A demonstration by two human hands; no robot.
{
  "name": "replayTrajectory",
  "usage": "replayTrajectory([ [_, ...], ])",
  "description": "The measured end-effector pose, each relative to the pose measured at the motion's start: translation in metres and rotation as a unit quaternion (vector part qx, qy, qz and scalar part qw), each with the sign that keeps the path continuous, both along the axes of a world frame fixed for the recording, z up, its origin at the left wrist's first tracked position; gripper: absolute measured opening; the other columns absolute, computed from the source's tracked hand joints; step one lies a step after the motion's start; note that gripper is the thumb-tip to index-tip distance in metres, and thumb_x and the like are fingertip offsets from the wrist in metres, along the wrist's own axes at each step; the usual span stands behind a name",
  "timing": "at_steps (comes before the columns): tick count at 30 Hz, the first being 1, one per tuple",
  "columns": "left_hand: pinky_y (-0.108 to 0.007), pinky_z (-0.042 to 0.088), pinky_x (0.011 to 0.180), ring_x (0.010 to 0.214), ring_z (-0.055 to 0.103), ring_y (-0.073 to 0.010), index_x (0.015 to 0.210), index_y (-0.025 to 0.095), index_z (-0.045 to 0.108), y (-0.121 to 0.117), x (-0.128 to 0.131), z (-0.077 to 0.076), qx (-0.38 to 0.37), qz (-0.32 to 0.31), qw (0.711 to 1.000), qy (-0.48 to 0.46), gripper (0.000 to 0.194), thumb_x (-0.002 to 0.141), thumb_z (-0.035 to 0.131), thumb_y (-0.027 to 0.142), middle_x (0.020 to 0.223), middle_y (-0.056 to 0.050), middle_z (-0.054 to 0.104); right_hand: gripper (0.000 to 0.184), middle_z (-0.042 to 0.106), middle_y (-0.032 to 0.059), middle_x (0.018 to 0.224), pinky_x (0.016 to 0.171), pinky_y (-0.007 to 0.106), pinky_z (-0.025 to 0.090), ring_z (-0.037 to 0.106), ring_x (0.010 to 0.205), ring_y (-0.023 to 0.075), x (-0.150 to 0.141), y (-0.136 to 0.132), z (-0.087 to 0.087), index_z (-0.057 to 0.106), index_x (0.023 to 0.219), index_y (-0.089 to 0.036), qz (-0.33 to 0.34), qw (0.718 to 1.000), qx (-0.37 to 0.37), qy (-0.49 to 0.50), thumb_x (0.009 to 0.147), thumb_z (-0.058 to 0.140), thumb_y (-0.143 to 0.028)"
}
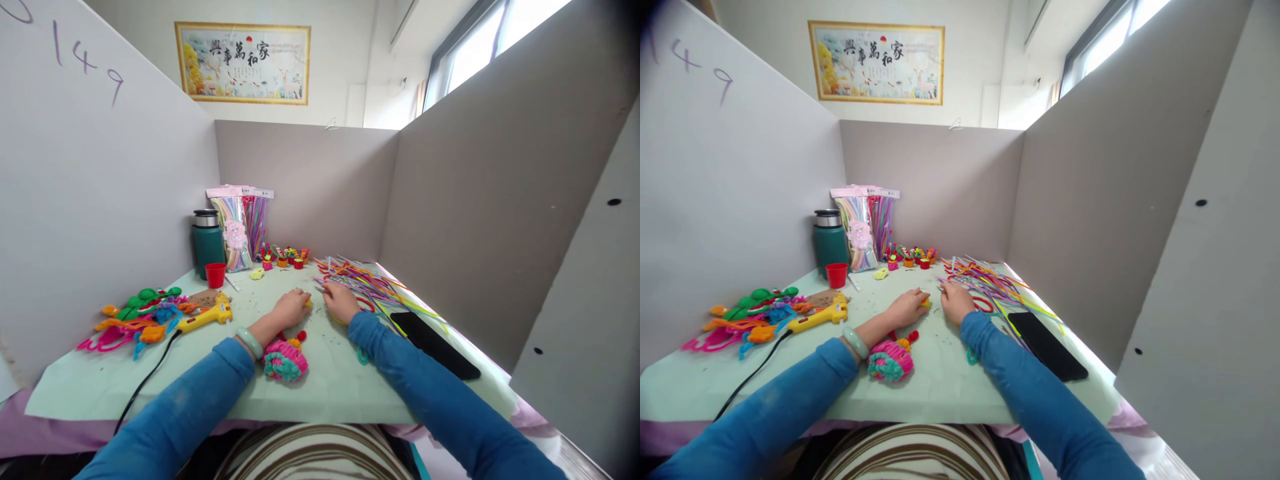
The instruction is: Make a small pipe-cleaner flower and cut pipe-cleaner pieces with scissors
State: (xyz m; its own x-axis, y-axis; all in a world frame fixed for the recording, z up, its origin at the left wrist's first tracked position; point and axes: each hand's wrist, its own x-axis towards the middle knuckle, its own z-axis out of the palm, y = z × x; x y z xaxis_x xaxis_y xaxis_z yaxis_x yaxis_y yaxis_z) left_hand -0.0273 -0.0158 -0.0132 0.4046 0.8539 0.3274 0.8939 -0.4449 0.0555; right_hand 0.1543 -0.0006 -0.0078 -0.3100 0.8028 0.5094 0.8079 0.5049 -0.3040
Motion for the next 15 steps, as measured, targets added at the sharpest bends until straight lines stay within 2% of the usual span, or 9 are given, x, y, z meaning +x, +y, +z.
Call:
replayTrajectory([
  [4,-0.03,0.043,0.087,0.099,0.058,-0.0223,0.099,0.016,0.063,-0.002,0.0,0.003,0.009,0.025,1.0,0.014,0.024,0.082,0.051,0.027,0.102,-0.012,0.062,0.032,0.069,0.0079,0.106,0.087,0.027,0.044,0.063,0.098,0.0194,0.025,0.016,0.009,0.066,0.11,-0.017,-0.1,0.995,-0.005,0.031,0.087,0.044,-0.022],
  [8,-0.029,0.043,0.083,0.095,0.058,-0.0216,0.093,0.017,0.064,-0.003,0.0,0.005,0.013,0.024,0.999,0.018,0.021,0.082,0.051,0.029,0.098,-0.011,0.062,0.03,0.069,0.0115,0.106,0.086,0.032,0.045,0.062,0.101,0.0244,0.053,0.031,0.014,0.069,0.105,-0.016,-0.199,0.979,-0.038,0.007,0.086,0.046,-0.025],
  [11,-0.03,0.044,0.082,0.093,0.059,-0.022,0.096,0.018,0.064,-0.004,-0.001,0.006,0.001,0.036,0.999,0.011,0.025,0.082,0.053,0.035,0.099,-0.01,0.062,0.032,0.065,0.019,0.111,0.088,0.038,0.045,0.06,0.105,0.0301,0.073,0.043,0.012,0.068,0.107,-0.01,-0.273,0.958,-0.087,-0.029,0.083,0.05,-0.022],
  [13,-0.03,0.044,0.084,0.095,0.059,-0.0225,0.1,0.018,0.064,-0.004,-0.001,0.006,-0.005,0.04,0.999,0.002,0.029,0.081,0.054,0.038,0.101,-0.011,0.063,0.033,0.063,0.0209,0.116,0.089,0.041,0.044,0.057,0.11,0.0326,0.085,0.049,0.008,0.068,0.108,-0.009,-0.318,0.939,-0.124,-0.026,0.081,0.053,-0.021],
  [15,-0.03,0.043,0.087,0.098,0.059,-0.0232,0.107,0.017,0.063,-0.002,-0.002,0.004,-0.009,0.038,0.999,-0.013,0.035,0.079,0.057,0.038,0.105,-0.011,0.063,0.035,0.061,0.0234,0.117,0.09,0.047,0.043,0.055,0.112,0.0353,0.095,0.053,0.003,0.067,0.11,-0.008,-0.338,0.932,-0.128,-0.02,0.081,0.054,-0.021],
])
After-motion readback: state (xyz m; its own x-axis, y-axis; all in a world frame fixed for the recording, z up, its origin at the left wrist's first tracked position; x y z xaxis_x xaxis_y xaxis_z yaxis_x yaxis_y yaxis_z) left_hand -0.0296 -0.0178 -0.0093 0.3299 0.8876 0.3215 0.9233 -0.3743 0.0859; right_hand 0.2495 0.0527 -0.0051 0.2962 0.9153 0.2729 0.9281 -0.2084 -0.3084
